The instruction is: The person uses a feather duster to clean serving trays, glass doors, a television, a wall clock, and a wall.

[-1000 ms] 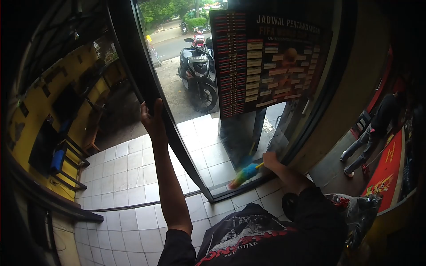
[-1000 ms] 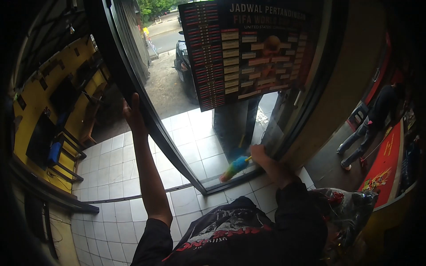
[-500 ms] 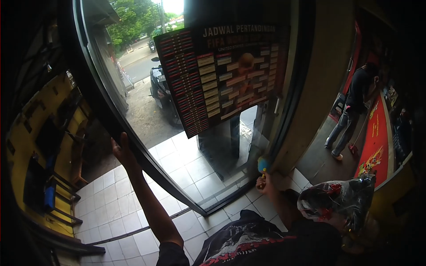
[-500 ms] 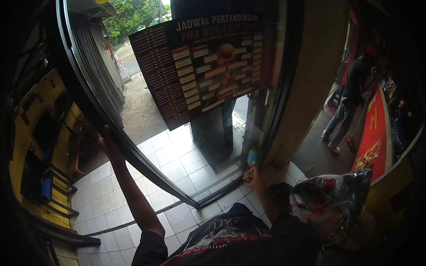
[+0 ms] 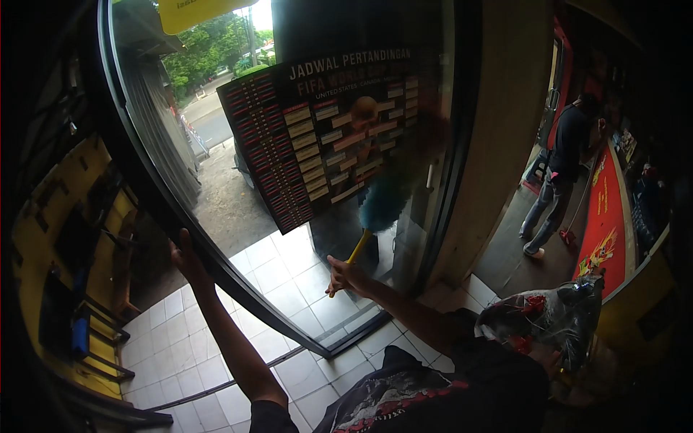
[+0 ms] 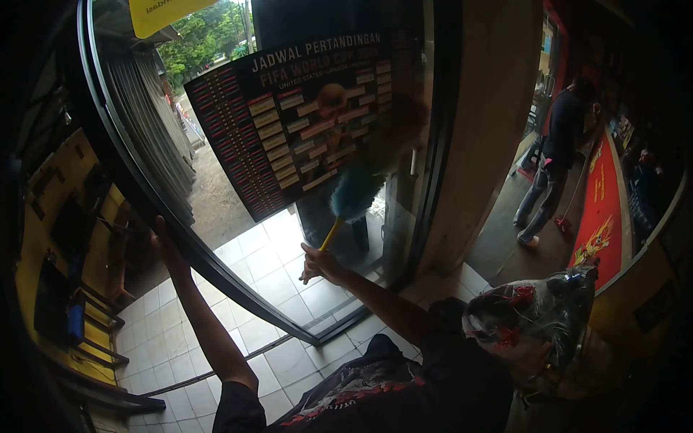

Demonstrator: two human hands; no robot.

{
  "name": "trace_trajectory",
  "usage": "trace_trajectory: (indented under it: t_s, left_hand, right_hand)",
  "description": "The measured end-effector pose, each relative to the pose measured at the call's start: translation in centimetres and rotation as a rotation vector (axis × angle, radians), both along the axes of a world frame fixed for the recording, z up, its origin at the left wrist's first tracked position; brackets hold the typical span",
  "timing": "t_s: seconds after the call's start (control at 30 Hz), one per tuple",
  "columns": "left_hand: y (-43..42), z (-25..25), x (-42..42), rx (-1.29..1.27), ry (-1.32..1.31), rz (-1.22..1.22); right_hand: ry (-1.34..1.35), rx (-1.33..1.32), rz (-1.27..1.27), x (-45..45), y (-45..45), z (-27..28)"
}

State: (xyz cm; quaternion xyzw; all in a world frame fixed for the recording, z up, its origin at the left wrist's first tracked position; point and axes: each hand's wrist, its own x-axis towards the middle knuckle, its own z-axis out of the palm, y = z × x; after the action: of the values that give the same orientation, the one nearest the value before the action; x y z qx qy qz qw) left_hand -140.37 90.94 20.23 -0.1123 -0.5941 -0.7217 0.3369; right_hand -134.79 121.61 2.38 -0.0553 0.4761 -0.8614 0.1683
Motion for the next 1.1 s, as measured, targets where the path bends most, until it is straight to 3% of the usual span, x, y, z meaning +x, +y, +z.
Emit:
trace_trajectory:
  t_s: [0.17,0.23,0.27,0.33,0.4,0.47,0.53,0.57,0.67,0.77,0.97,1.1]
  left_hand:
    - [0.6,0.5,0.6,0.011,0.025,-0.018]
    - [0.4,0.3,0.2,0.004,0.020,-0.011]
    - [0.3,0.2,0.0,0.004,0.030,-0.007]
    - [0.3,0.0,-0.2,0.004,0.032,0.002]
    - [0.2,0.0,-0.2,0.015,-0.015,0.015]
    - [-0.1,-0.3,-0.7,0.012,0.003,0.026]
    - [0.3,0.0,-0.2,0.035,0.009,0.049]
    - [0.4,0.0,-0.4,0.041,0.007,0.061]
    - [-0.4,-0.5,-1.0,-0.031,-0.003,0.127]
    - [0.3,0.5,0.2,-0.010,0.018,0.064]
    - [1.2,1.7,1.7,0.015,0.027,0.069]
    - [0.8,1.0,0.8,0.002,0.042,0.063]
  right_hand:
    - [-0.067,-0.015,-0.132,0.3,-0.9,-0.9]
    - [-0.074,-0.192,-0.210,-0.8,0.4,0.6]
    - [-0.027,-0.129,-0.284,-0.9,0.6,3.9]
    - [0.193,-0.280,-0.325,-3.4,0.8,6.1]
    - [0.176,-0.296,-0.273,-3.4,-0.3,11.2]
    - [0.158,-0.314,-0.216,-3.2,-2.3,12.5]
    - [0.101,-0.057,-0.072,-2.9,-4.1,11.5]
    - [0.099,-0.052,-0.059,-3.0,-4.5,10.4]
    - [0.083,0.488,-0.250,-3.5,-4.8,7.9]
    - [0.061,0.268,-0.411,-3.7,-2.5,7.4]
    - [-0.045,-0.358,-0.327,-4.6,-0.5,4.2]
    - [0.253,-0.300,-0.133,-4.8,-2.4,2.6]
